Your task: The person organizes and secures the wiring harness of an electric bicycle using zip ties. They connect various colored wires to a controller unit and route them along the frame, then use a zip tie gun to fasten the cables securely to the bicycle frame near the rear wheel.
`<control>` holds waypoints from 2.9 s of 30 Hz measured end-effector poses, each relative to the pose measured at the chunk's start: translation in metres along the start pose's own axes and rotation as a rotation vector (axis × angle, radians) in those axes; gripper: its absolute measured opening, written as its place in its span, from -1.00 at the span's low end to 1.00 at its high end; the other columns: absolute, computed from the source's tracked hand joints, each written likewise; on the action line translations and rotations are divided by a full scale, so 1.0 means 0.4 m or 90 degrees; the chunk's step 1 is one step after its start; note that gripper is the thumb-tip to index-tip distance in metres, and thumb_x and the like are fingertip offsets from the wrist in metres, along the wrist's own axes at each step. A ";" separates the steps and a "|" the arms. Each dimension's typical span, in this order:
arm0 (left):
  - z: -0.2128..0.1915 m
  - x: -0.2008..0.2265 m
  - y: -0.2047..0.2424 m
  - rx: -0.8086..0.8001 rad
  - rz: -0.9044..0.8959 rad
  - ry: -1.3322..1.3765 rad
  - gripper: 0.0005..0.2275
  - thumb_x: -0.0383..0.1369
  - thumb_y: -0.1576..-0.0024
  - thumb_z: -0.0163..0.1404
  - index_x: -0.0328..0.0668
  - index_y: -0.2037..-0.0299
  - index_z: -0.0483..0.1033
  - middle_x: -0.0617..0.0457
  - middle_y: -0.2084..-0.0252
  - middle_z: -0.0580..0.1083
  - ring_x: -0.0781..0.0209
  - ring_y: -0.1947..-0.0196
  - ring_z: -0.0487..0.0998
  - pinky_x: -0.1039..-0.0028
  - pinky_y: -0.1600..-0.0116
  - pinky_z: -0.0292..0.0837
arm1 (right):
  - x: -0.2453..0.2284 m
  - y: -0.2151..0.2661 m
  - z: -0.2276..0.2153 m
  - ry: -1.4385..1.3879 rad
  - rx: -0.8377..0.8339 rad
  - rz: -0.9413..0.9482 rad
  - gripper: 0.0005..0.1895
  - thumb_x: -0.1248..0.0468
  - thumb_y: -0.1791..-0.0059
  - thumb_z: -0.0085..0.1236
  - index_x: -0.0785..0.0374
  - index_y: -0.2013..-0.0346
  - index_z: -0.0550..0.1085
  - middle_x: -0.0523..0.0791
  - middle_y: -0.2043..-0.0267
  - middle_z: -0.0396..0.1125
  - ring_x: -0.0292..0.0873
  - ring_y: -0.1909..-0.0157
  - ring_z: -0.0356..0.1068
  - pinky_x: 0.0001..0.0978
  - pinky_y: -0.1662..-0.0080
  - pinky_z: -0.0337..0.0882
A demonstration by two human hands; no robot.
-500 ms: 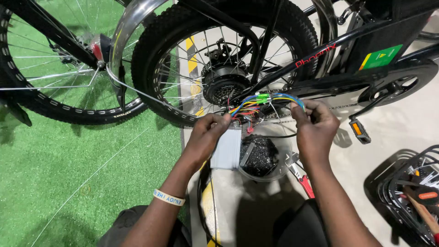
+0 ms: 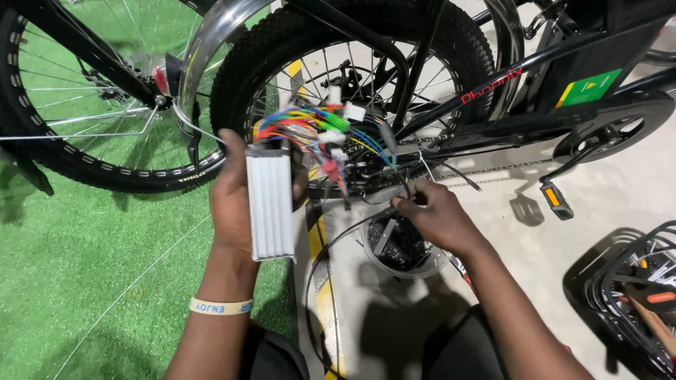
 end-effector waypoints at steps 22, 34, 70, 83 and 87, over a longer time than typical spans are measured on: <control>-0.047 -0.279 0.073 -0.058 -0.179 -0.093 -0.75 -0.31 0.02 0.12 -0.36 0.24 0.53 -0.08 0.40 0.52 0.17 0.38 0.55 0.41 0.14 0.50 | -0.147 0.056 0.020 -0.352 0.068 -0.435 -0.70 0.22 -0.02 -0.02 0.29 0.03 0.51 0.09 -0.01 0.30 0.04 -0.18 0.20 -0.03 -0.26 0.09; 0.241 0.051 0.066 -0.273 0.030 0.251 -0.53 -0.01 -0.12 -0.13 -0.38 0.12 0.32 0.03 0.44 0.31 0.26 0.60 0.33 0.43 0.43 0.25 | 0.074 0.105 0.097 -0.496 -0.205 -0.185 -0.55 0.40 0.16 0.27 0.50 0.02 0.40 0.04 0.28 0.43 -0.13 0.19 0.41 -0.26 0.06 0.42; 0.535 0.422 0.116 0.142 0.359 0.285 -0.63 -0.15 -0.09 -0.17 -0.32 0.11 0.40 -0.14 0.14 0.43 0.04 0.20 0.45 0.10 0.03 0.43 | -0.603 0.027 -0.408 0.256 0.155 -0.684 -0.85 0.34 0.12 0.22 0.23 0.26 0.57 -0.11 0.37 0.50 -0.32 0.71 0.20 -0.51 0.59 0.33; 0.434 0.186 -0.107 0.077 0.242 0.145 -0.82 -0.38 -0.04 -0.13 -0.32 0.25 0.42 -0.07 0.27 0.48 0.15 0.33 0.49 0.43 0.15 0.37 | -0.755 0.031 -0.437 0.169 0.102 -0.853 -0.90 0.47 0.16 0.19 0.38 0.35 0.50 -0.08 0.45 0.39 -0.20 0.57 0.20 -0.39 0.46 0.21; 0.424 0.202 -0.144 0.028 0.247 0.014 -0.85 -0.40 -0.08 -0.18 -0.32 0.32 0.43 -0.08 0.25 0.48 0.18 0.25 0.45 0.34 0.07 0.40 | -0.759 -0.037 -0.452 0.102 0.132 -0.862 -0.90 0.49 0.12 0.25 0.42 0.35 0.49 -0.05 0.46 0.31 -0.18 0.49 0.16 -0.36 0.36 0.21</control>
Point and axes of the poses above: each hand's wrist, its own y-axis away from the middle knuckle, its own z-axis out of the palm, x = y × z, the point moved 4 cm from there along -y, towards the middle knuckle
